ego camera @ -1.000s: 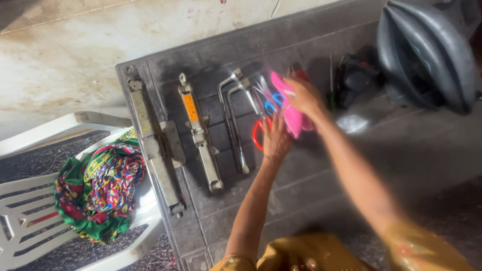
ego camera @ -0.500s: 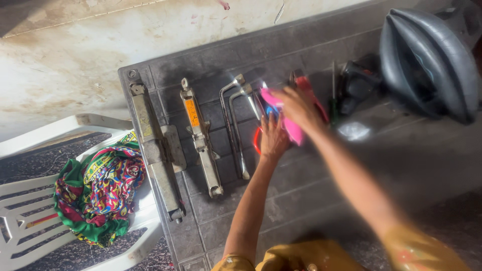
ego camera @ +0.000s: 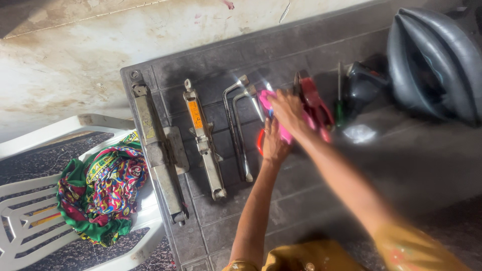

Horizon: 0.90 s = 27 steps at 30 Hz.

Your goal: The person wipes various tools including scissors, pliers, and a mechanical jack with a pink cloth. They also clean a black plastic component on a dark table.

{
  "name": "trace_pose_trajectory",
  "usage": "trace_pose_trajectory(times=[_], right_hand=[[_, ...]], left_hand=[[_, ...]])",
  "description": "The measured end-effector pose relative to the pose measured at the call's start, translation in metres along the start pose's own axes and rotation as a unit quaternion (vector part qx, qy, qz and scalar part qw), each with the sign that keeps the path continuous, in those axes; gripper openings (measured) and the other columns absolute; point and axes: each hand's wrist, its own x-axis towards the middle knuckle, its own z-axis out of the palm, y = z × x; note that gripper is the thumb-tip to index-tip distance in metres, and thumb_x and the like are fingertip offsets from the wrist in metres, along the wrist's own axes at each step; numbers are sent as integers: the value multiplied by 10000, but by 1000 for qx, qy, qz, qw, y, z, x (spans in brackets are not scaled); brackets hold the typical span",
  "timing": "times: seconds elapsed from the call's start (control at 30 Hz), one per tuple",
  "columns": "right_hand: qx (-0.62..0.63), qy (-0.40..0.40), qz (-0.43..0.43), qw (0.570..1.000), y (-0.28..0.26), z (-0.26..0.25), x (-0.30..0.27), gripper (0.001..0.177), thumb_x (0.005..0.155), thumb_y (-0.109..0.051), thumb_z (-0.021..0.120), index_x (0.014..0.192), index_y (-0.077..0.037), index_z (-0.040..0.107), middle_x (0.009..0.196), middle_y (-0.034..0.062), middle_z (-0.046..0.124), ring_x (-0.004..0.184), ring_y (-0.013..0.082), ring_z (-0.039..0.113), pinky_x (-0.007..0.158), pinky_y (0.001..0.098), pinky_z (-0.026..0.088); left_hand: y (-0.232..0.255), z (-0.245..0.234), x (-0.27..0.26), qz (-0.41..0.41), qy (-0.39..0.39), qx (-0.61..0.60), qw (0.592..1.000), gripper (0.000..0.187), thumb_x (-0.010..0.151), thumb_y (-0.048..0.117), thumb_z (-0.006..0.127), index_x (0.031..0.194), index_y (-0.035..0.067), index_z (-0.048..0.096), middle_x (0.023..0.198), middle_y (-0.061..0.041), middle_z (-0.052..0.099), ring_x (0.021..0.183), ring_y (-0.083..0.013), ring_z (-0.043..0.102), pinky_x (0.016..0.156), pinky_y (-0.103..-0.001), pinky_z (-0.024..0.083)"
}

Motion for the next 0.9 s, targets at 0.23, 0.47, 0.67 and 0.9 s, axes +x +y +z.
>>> trace_pose_trajectory(times=[0.23,0.47,0.67,0.9], right_hand=[[47,39,10,998,9,-14,54,418,1026,-124,560,1414,-267,623,1322,240,622,977,381,714,786,458,614],[217,154,95,959,89,-63,56,478,855,-259,780,1315,-169,687,1234,137,701,1073,340,683,914,442,530],[219,101,152,958,155,-86,-26,509,929,-291,752,1402,-142,640,1298,159,685,1163,327,673,1013,427,516],[228,69,209,948,163,-42,-157,551,907,-247,740,1442,-178,629,1298,194,671,1163,367,663,985,454,531]], left_hand=[[2,7,-3,-25,43,-170,984,605,1008,382,555,1492,28,476,1583,-173,458,1516,-364,365,1316,-577,171],[0,-16,-2,-16,80,-194,978,703,928,401,630,1471,-21,486,1599,-208,347,1490,-451,306,1233,-595,208],[0,-17,-1,-21,69,-187,980,674,939,415,638,1471,25,499,1614,-174,316,1505,-432,286,1252,-593,200],[14,-24,-4,-34,92,-142,985,665,928,392,642,1473,36,501,1629,-177,309,1530,-389,298,1240,-598,217]])
